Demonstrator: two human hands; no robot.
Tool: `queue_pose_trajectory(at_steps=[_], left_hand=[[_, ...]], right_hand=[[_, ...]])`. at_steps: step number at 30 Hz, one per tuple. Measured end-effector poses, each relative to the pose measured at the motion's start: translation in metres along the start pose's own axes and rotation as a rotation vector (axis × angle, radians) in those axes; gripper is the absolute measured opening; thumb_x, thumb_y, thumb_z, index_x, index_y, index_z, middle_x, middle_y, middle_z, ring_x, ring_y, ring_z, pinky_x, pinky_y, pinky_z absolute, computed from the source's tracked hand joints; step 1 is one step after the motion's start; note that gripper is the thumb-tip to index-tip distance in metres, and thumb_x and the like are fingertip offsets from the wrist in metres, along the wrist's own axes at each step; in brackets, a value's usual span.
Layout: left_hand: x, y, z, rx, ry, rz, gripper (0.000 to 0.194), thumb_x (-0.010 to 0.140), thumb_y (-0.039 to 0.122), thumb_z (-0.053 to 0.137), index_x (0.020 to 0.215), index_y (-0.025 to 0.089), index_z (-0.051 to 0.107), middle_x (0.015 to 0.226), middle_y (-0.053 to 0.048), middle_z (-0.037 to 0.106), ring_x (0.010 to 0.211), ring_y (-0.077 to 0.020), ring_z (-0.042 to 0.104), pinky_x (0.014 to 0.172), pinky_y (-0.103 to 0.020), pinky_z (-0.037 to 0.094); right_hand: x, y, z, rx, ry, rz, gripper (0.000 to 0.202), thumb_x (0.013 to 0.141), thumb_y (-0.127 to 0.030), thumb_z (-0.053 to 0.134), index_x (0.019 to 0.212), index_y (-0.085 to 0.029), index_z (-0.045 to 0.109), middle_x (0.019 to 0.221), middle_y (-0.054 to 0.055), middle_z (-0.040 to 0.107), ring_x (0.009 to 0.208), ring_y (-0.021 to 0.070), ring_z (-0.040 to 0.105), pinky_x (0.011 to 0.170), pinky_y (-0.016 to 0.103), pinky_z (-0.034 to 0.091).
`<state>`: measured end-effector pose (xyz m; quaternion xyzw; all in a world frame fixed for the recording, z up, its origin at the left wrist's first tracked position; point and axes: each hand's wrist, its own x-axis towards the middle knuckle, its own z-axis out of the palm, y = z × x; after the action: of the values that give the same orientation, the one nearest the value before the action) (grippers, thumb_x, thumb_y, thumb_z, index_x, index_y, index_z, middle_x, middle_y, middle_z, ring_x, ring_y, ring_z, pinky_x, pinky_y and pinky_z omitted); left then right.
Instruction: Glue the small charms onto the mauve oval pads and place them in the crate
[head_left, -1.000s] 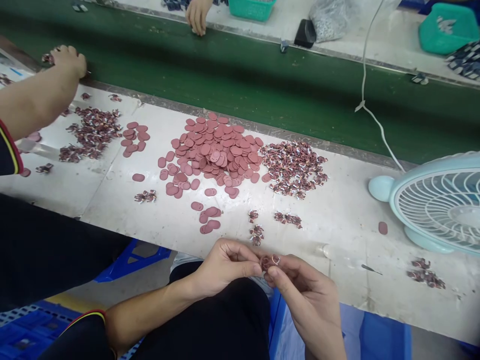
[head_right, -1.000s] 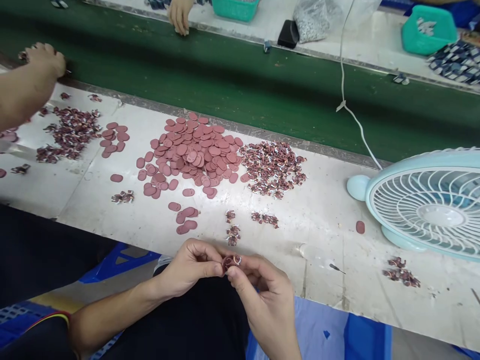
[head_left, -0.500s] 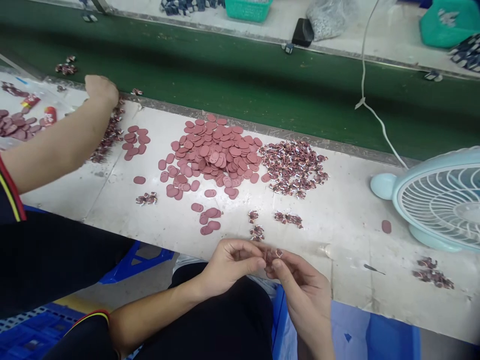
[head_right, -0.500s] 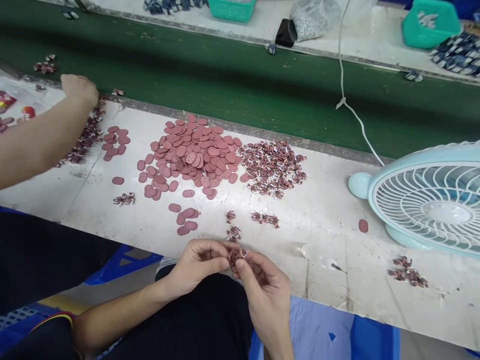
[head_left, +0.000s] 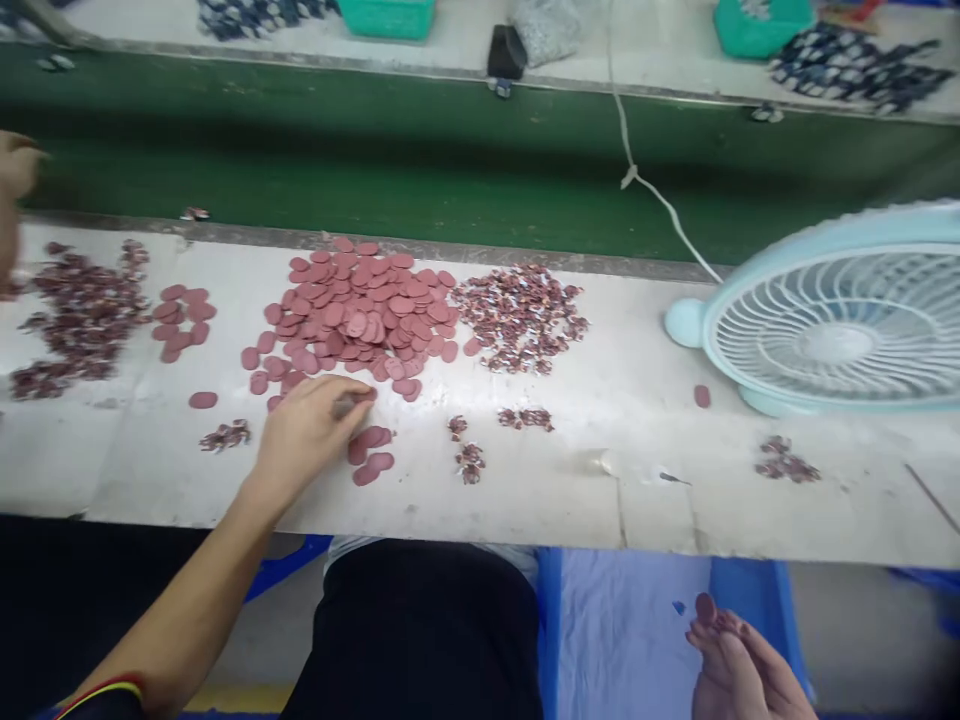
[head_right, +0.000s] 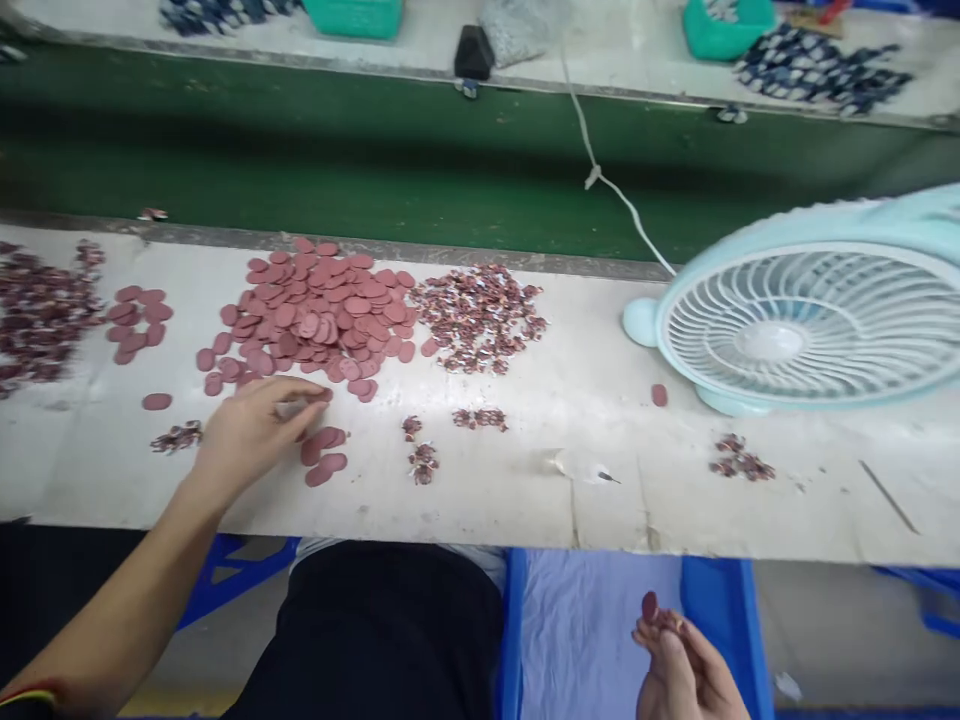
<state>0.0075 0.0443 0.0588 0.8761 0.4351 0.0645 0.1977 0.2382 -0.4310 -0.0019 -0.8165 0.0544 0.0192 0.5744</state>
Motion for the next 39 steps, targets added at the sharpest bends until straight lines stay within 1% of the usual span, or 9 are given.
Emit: queue_pose_trajectory(at_steps=[3, 5, 8, 14, 17, 20, 24, 28, 39], left_hand=[[0.002, 0.006, -0.006, -0.073, -0.071, -0.113, 0.029, 0.095, 0.036, 0.060, 0.116, 0.020, 0.072, 0.103, 0.000, 0.074, 0.089, -0.0195, 0.068, 0.080, -0.029, 0.048], [0.000, 0.007, -0.009, -0.190, -0.135, -0.192, 0.036, 0.092, 0.040, 0.064, 0.122, 0.021, 0.071, 0.096, 0.002, 0.070, 0.075, -0.0139, 0.062, 0.072, -0.026, 0.047], [-0.007, 0.003, -0.010, -0.419, -0.156, -0.290, 0.046, 0.086, 0.041, 0.074, 0.129, 0.024, 0.071, 0.099, 0.001, 0.070, 0.078, -0.0155, 0.062, 0.074, -0.029, 0.050], [-0.022, 0.005, -0.005, -0.937, -0.080, -0.437, 0.041, 0.066, 0.045, 0.095, 0.100, 0.028, 0.080, 0.066, 0.006, 0.062, 0.063, -0.0120, 0.049, 0.057, -0.028, 0.039], [-0.024, 0.015, -0.006, -1.135, -0.060, -0.487, 0.044, 0.057, 0.054, 0.098, 0.089, 0.031, 0.082, 0.066, 0.006, 0.067, 0.061, -0.0118, 0.049, 0.055, -0.028, 0.038], [-0.025, 0.023, -0.011, -1.215, -0.065, -0.566, 0.042, 0.062, 0.058, 0.094, 0.094, 0.034, 0.083, 0.073, 0.006, 0.076, 0.063, -0.0116, 0.051, 0.057, -0.028, 0.041], [-0.028, 0.029, -0.016, -1.261, -0.068, -0.627, 0.029, 0.075, 0.050, 0.090, 0.099, 0.034, 0.082, 0.087, 0.007, 0.082, 0.067, -0.0110, 0.057, 0.055, -0.023, 0.040], [-0.030, 0.032, -0.016, -1.269, -0.003, -0.680, 0.031, 0.072, 0.043, 0.093, 0.098, 0.032, 0.082, 0.092, 0.004, 0.083, 0.070, -0.0122, 0.063, 0.053, -0.020, 0.040], [-0.027, 0.034, -0.011, -1.333, 0.029, -0.675, 0.035, 0.062, 0.039, 0.096, 0.091, 0.028, 0.080, 0.079, -0.002, 0.082, 0.071, -0.0196, 0.065, 0.051, -0.024, 0.032]], right_hand=[[0.023, 0.037, -0.010, -0.138, 0.045, -0.011, 0.035, 0.081, -0.049, 0.082, 0.099, -0.020, 0.072, 0.090, 0.004, 0.076, 0.075, 0.0240, 0.075, 0.064, 0.039, 0.065], [0.034, 0.063, -0.007, -0.263, -0.011, 0.010, 0.033, 0.089, -0.048, 0.076, 0.099, -0.017, 0.071, 0.090, 0.004, 0.076, 0.075, 0.0187, 0.073, 0.069, 0.035, 0.063], [0.039, 0.098, 0.006, -0.454, -0.158, 0.046, 0.031, 0.097, -0.045, 0.069, 0.103, -0.015, 0.070, 0.096, 0.003, 0.074, 0.082, 0.0152, 0.071, 0.079, 0.035, 0.062], [0.053, 0.132, 0.036, -0.728, -0.336, 0.061, 0.032, 0.099, -0.042, 0.066, 0.119, -0.017, 0.067, 0.118, 0.007, 0.070, 0.103, 0.0209, 0.070, 0.090, 0.042, 0.060], [0.067, 0.137, 0.045, -0.846, -0.355, 0.084, 0.034, 0.099, -0.040, 0.066, 0.124, -0.017, 0.065, 0.124, 0.008, 0.068, 0.107, 0.0221, 0.068, 0.093, 0.044, 0.060], [0.077, 0.137, 0.050, -0.941, -0.370, 0.111, 0.035, 0.099, -0.040, 0.066, 0.126, -0.018, 0.065, 0.126, 0.009, 0.067, 0.109, 0.0225, 0.068, 0.093, 0.045, 0.060], [0.081, 0.133, 0.054, -1.019, -0.413, 0.138, 0.035, 0.099, -0.041, 0.066, 0.125, -0.018, 0.065, 0.126, 0.009, 0.068, 0.108, 0.0221, 0.068, 0.093, 0.044, 0.060], [0.080, 0.129, 0.056, -1.045, -0.432, 0.173, 0.036, 0.099, -0.041, 0.066, 0.126, -0.018, 0.065, 0.127, 0.009, 0.067, 0.110, 0.0227, 0.068, 0.094, 0.045, 0.059], [0.077, 0.097, 0.066, -0.763, -0.291, 0.302, 0.035, 0.098, -0.041, 0.067, 0.124, -0.017, 0.065, 0.126, 0.009, 0.067, 0.109, 0.0226, 0.068, 0.094, 0.045, 0.059]])
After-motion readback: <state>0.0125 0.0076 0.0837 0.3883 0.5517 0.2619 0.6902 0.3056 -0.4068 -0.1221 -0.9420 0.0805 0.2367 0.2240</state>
